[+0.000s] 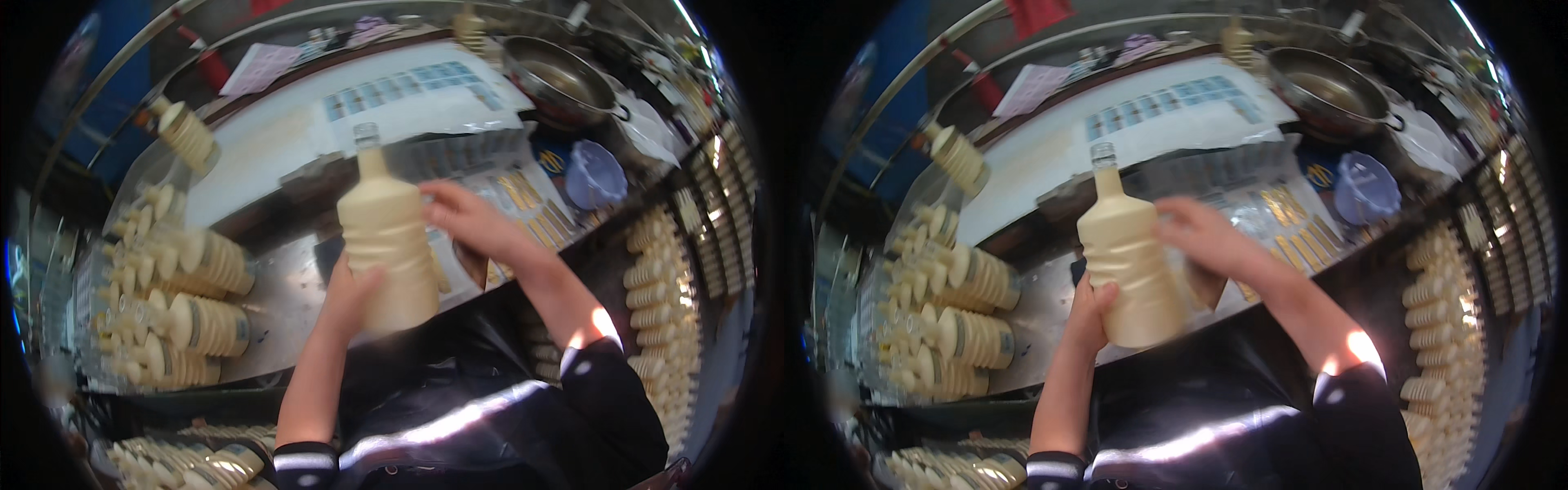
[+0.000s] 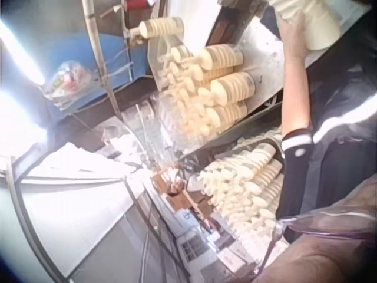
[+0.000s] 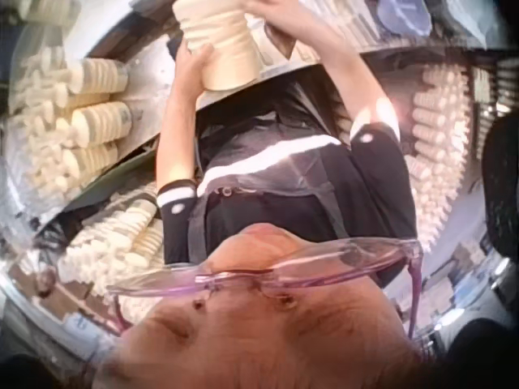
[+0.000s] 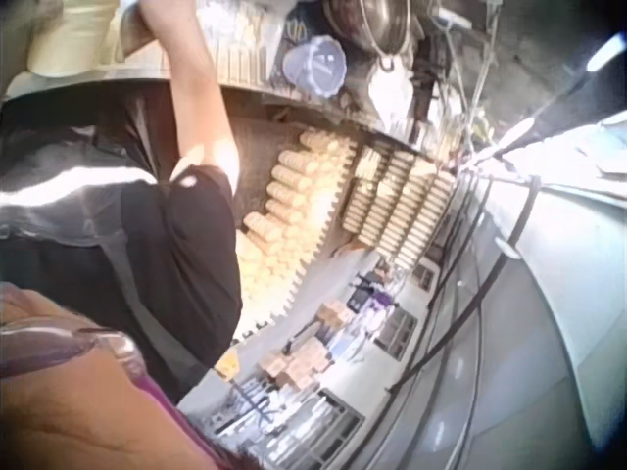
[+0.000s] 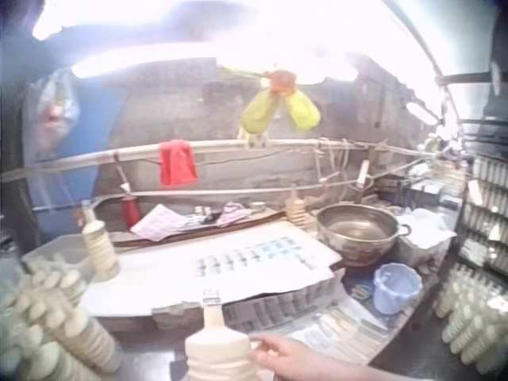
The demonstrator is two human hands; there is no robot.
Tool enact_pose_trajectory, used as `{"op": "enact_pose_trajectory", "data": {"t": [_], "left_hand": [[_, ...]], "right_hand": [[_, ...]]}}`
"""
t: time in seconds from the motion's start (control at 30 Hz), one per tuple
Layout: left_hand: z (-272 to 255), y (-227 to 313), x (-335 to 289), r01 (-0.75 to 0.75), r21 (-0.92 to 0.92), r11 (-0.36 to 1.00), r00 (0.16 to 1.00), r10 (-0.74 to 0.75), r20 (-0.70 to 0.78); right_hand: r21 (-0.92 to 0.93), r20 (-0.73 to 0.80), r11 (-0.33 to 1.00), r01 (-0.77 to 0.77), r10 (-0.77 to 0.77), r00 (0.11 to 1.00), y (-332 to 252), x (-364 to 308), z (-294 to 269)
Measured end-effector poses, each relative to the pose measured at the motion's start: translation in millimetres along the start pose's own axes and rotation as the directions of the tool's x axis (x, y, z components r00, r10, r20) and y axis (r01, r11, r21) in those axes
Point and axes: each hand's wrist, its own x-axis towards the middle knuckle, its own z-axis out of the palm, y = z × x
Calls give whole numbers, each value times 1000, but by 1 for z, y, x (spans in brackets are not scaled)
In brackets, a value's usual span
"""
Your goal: The person repeatedly picks up cream-colored plastic bottles, applies a rectangular label to the body of each bottle, and places the labeled bottle aside. The person handles the bottles one at a time, rotating them to align the label before setting them down.
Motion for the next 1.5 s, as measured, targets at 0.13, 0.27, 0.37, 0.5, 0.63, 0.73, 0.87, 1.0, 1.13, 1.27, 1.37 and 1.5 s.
{"op": "enact_pose_trajectory", "data": {"t": [0.13,0.27,0.37,0.5,0.63,0.73,0.87,1.0,1.13,1.27,1.37,1.5], "left_hand": [[-33,11,5,-83,-106,991,984,64,-167],[-44,17,17,-64,219,974,928,139,-347],[-45,14,16,34,510,859,897,199,-395],[-52,2,25,-29,437,899,905,210,-371],[-53,-4,29,-70,429,901,891,250,-379],[-44,6,27,-42,486,873,879,263,-397],[-34,1,13,-17,514,858,811,312,-494],[-32,-11,-14,-31,645,763,797,408,-445],[-20,-18,-14,-51,626,778,779,423,-463],[-18,-16,-19,-22,804,594,719,569,-400],[-13,-17,-28,-36,915,401,658,699,-281],[16,-13,-36,-130,974,187,639,767,-62]], "right_hand": [[4,194,990,-138,134,972,2,9,69],[121,209,969,-214,186,960,27,40,90],[116,167,973,-199,179,970,37,44,94],[192,134,961,-201,177,975,41,41,95],[232,103,950,-208,188,977,42,40,96],[285,24,945,-160,159,987,50,38,96],[217,-5,959,-183,188,982,45,18,54],[-2,-183,994,-107,105,977,72,-11,6],[-151,-185,983,-106,78,980,87,-53,-1],[-407,-220,913,14,-113,969,76,-83,0],[-567,-105,790,233,-350,931,86,-96,1],[-679,11,643,355,-475,880,100,-111,9]]}}
